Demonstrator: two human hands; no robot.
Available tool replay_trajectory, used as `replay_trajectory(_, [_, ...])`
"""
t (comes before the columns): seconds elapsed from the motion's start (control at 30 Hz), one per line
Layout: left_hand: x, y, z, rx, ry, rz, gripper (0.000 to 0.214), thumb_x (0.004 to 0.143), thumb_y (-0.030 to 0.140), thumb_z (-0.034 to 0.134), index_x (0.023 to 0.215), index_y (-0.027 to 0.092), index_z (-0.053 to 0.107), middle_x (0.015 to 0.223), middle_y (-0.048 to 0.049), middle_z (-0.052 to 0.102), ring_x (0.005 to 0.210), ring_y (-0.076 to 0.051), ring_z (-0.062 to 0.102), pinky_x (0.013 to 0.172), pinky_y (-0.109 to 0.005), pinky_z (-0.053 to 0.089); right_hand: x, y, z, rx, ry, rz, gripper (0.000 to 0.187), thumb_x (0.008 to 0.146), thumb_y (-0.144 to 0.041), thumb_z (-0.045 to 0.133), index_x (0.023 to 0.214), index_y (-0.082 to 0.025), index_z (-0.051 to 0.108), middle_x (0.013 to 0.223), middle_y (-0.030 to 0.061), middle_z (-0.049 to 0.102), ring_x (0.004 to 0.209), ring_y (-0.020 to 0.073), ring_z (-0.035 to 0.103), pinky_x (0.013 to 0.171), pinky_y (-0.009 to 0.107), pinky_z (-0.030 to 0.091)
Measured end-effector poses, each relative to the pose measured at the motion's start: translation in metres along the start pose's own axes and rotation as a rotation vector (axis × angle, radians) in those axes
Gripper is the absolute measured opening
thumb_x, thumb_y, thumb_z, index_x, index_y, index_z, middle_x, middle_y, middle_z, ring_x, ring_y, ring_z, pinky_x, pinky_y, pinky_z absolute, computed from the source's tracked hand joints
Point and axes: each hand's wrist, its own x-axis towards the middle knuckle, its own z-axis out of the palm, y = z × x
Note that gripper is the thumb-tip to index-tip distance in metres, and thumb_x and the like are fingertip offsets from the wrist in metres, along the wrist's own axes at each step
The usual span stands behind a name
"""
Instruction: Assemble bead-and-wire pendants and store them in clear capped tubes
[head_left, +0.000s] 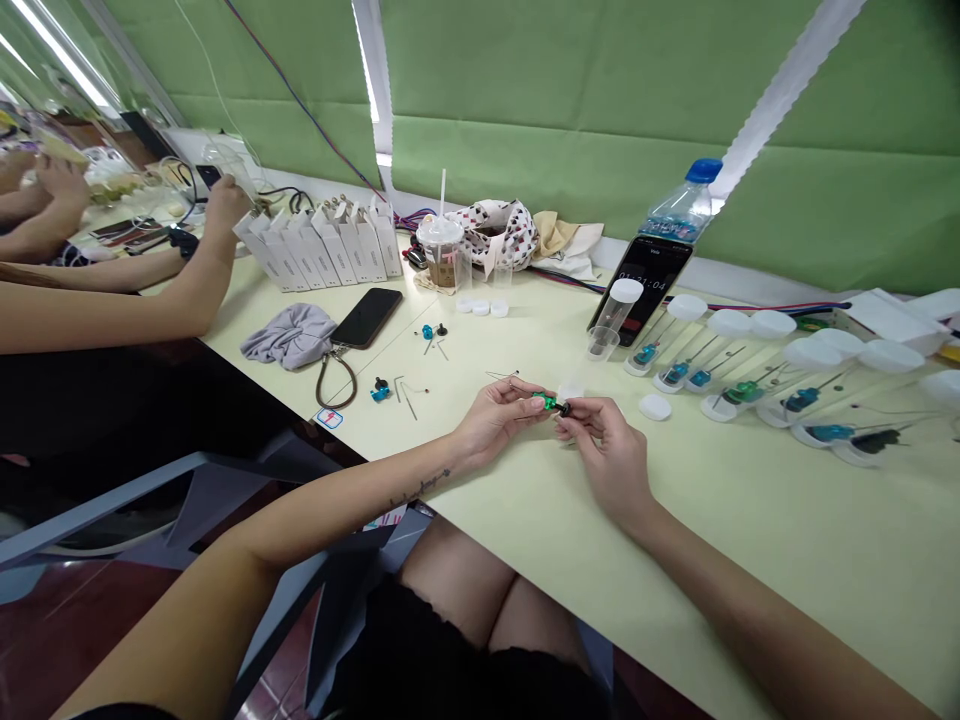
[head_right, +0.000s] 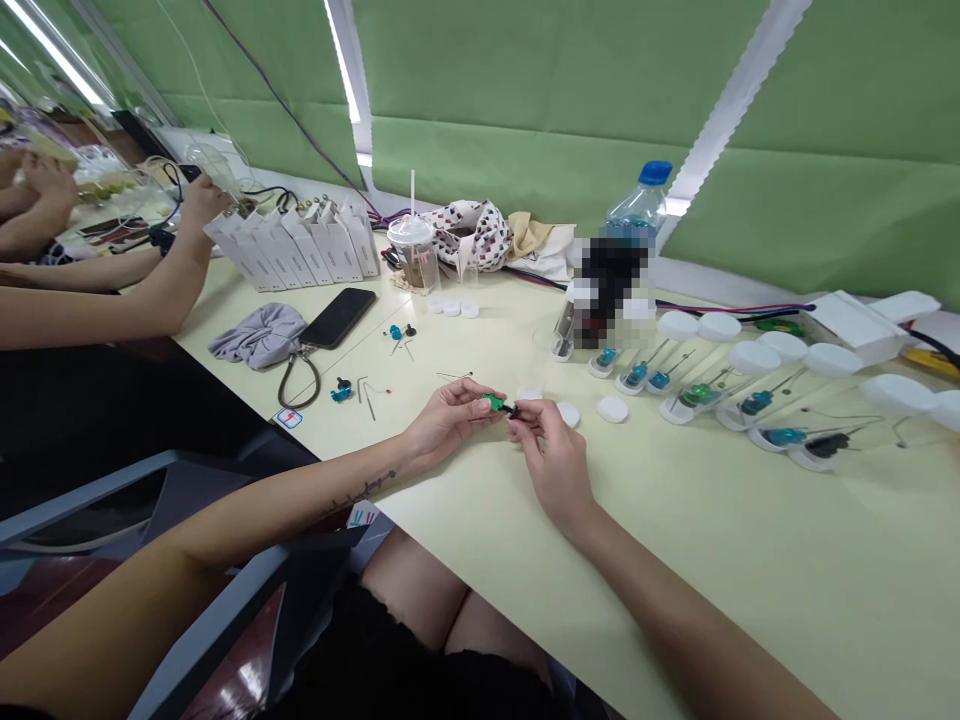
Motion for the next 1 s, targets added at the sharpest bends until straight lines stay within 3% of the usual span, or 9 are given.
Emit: replay_trajectory(1.0, [-0.0012,0.0015,0.0027,0.000,-0.010,-0.003,0.028,0.062,0.021,0.084,0.082,0.012,0.066,0.090,-0.0074,0.073,0.084,-0.016,0.066,0.092,-0.037,0.045,0.0001,-0.0010,-0.0003,0.071,-0.024,0.095,0.018,0.091,-0.034,0.054,0.102,-0.021,0.060,0.075,0.0010,0.066,0.067,0.0151,0.064,0.064,0.032,0.057])
